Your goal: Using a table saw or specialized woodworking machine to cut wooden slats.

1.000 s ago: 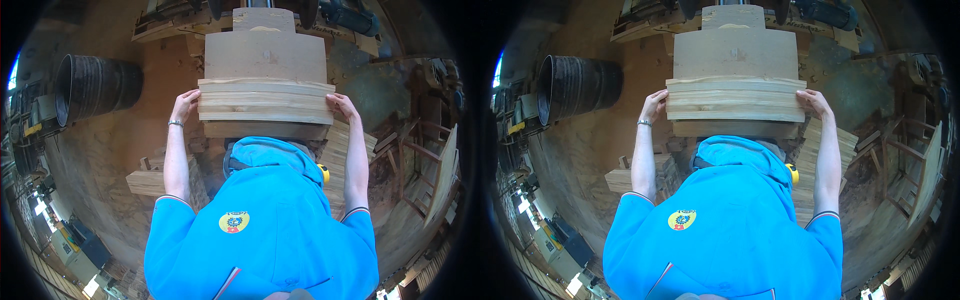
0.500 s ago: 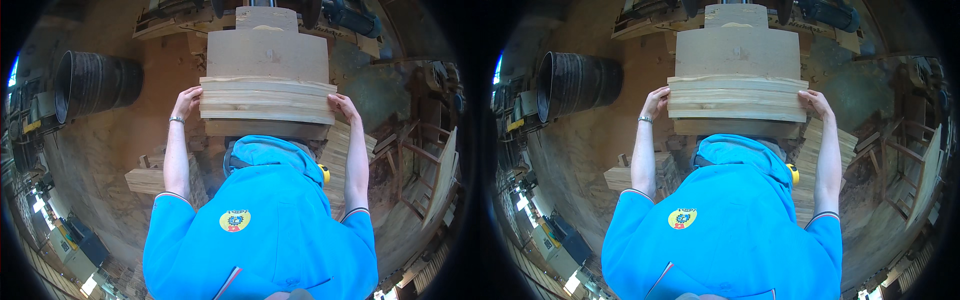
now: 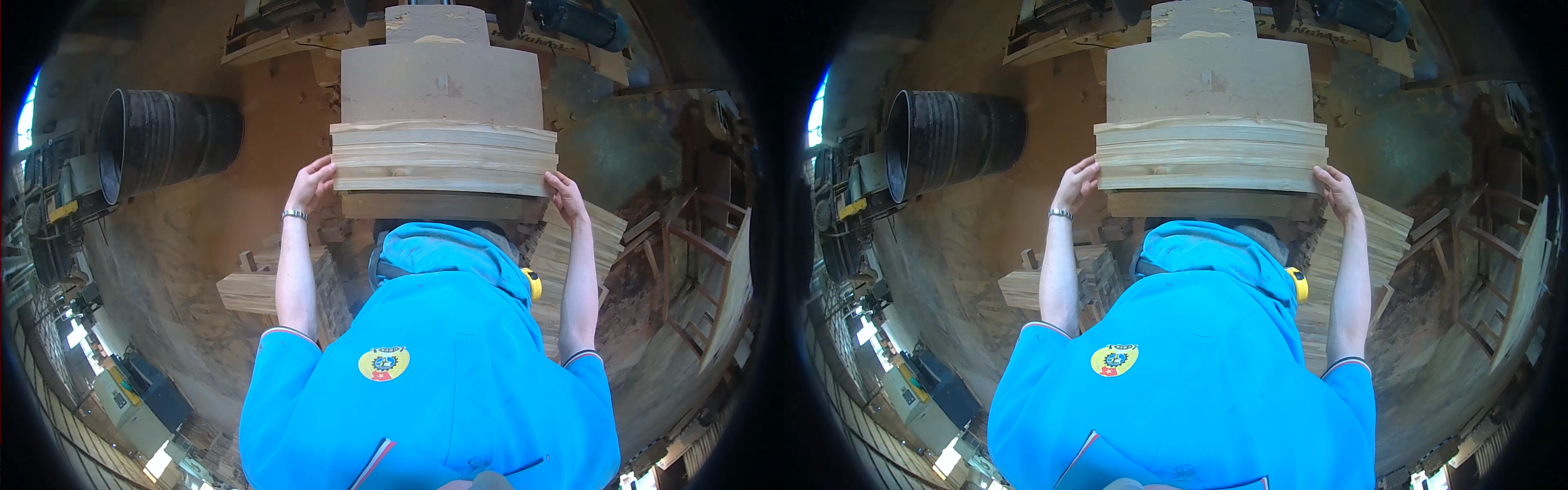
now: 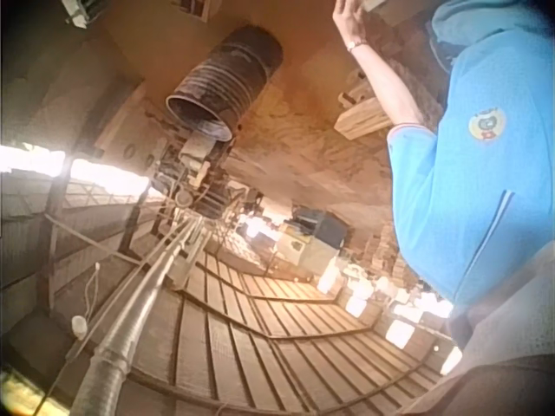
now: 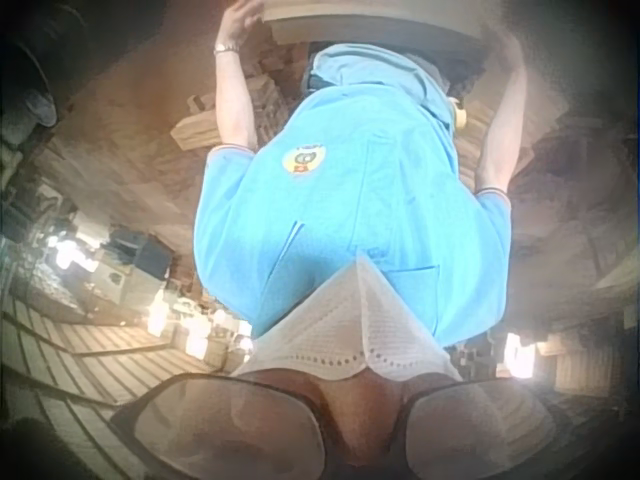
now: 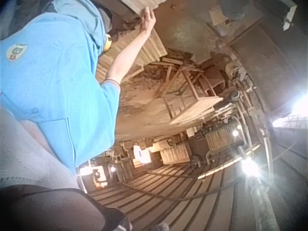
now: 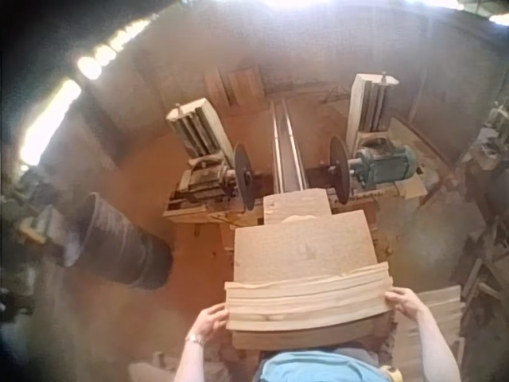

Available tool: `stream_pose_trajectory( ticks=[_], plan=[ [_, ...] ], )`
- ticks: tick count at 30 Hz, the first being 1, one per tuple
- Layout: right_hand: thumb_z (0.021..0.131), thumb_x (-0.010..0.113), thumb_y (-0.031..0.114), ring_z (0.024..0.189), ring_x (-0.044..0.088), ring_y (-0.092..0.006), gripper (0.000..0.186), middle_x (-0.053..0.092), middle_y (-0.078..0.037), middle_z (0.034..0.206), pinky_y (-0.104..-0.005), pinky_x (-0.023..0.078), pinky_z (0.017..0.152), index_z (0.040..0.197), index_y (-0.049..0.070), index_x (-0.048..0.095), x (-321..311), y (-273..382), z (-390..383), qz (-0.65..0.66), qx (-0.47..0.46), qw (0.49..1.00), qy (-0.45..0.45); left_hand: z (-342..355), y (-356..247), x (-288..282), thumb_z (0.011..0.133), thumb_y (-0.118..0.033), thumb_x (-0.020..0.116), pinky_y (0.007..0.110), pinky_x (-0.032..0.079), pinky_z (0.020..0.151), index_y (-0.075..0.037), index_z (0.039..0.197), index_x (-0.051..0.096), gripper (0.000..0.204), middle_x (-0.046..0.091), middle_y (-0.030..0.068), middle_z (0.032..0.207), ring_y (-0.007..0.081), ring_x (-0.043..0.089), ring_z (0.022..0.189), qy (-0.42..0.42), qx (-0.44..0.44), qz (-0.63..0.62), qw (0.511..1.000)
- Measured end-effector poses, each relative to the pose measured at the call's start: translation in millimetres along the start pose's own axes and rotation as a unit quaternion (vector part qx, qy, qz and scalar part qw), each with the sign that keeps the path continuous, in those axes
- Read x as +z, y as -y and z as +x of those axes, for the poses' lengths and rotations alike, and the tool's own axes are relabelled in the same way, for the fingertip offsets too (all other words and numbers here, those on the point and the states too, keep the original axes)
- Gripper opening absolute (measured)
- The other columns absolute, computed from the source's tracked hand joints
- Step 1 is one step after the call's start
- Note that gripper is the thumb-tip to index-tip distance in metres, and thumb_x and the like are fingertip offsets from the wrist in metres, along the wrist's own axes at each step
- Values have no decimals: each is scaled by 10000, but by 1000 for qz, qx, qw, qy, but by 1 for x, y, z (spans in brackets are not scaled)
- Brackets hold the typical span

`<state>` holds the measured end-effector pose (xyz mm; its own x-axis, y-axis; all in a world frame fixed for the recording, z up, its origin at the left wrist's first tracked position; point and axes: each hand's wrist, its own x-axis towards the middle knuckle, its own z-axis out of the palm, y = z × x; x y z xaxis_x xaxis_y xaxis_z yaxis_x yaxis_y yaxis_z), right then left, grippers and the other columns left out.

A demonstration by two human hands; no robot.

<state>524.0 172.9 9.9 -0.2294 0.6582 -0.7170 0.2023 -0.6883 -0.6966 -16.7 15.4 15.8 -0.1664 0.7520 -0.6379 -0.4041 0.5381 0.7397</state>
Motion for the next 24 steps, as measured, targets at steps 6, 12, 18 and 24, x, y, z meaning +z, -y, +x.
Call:
stream_pose_trajectory(
  ticks=[6,12,18,24],
  plan=[
    [856,656,386,1040,540,-110,523,594,-20,1156,-277,390,869,1243,54,540,-8,-15,-7,44,7,999,6,-29,13,-1,883,-114,622,324,476,910,66,1291,450,477,571,164,1211,192,574,1080,-2,-46,-41,998],
    [841,659,447,991,552,-139,530,607,-59,1137,-290,442,824,1180,46,588,9,-9,-35,-65,22,988,-136,-47,6,14,853,-162,669,324,516,834,49,1202,548,425,632,140,1106,198,638,908,-179,93,300,932],
    [736,722,376,1108,486,-317,565,556,-146,1150,-426,345,995,1160,44,553,163,31,-85,-417,-443,767,-204,-46,-38,149,784,-182,675,387,455,891,-8,1037,610,314,621,159,1023,315,571,998,-49,394,458,795],
    [804,610,450,1298,281,-378,610,397,-183,1313,-534,210,1071,1224,23,496,255,-28,-38,-539,-472,677,-170,31,-20,235,803,-244,650,429,399,918,-26,1078,591,357,551,145,1140,291,489,1112,-51,431,596,675]
  ],
)
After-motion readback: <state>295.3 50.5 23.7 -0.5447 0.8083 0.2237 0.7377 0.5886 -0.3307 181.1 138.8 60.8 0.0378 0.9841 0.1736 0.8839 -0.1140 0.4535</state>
